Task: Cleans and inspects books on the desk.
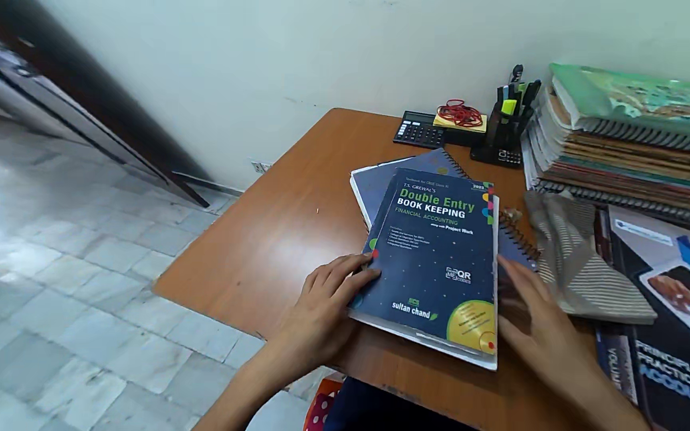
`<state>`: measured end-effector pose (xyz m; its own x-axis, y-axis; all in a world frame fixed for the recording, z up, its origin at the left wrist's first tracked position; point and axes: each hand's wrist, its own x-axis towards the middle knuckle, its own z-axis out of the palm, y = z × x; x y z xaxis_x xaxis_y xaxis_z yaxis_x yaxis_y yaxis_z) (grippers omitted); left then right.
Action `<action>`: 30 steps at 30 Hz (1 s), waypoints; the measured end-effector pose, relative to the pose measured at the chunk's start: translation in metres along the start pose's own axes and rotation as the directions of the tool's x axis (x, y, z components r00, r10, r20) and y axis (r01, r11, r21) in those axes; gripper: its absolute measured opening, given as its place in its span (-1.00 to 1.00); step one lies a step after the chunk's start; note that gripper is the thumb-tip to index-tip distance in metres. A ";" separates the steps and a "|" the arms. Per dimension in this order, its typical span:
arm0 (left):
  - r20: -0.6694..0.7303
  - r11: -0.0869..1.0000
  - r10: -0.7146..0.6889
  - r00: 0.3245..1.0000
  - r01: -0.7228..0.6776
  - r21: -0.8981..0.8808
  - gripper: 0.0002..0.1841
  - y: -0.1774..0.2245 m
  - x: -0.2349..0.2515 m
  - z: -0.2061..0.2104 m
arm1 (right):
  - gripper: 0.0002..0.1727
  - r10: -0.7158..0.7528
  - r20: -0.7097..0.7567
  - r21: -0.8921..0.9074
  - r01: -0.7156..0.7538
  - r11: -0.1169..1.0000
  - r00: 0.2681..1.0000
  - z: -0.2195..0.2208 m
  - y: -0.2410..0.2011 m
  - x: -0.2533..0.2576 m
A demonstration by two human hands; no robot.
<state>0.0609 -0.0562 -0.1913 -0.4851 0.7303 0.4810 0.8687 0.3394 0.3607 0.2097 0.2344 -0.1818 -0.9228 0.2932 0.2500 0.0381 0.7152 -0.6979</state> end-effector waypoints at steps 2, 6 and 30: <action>0.099 1.000 -0.010 0.995 0.010 0.005 -0.27 0.014 -0.002 -0.010 | -0.22 0.233 0.057 0.305 -0.239 0.922 0.971 -0.004 -0.011 -0.007; 0.073 0.999 0.030 0.997 -0.030 0.012 -0.25 0.045 0.011 -0.004 | -0.44 0.465 0.289 0.637 -0.531 0.559 0.837 -0.007 -0.031 -0.015; 0.091 0.997 0.063 0.994 -0.068 0.046 -0.19 0.081 0.060 0.028 | -0.40 0.445 0.259 0.869 -0.408 0.280 0.857 0.007 -0.051 0.000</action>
<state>0.1047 0.0320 -0.1559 -0.4178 0.8013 0.4282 0.9034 0.3161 0.2899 0.2050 0.1938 -0.1510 -0.8735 0.4049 -0.2704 0.0546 -0.4705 -0.8807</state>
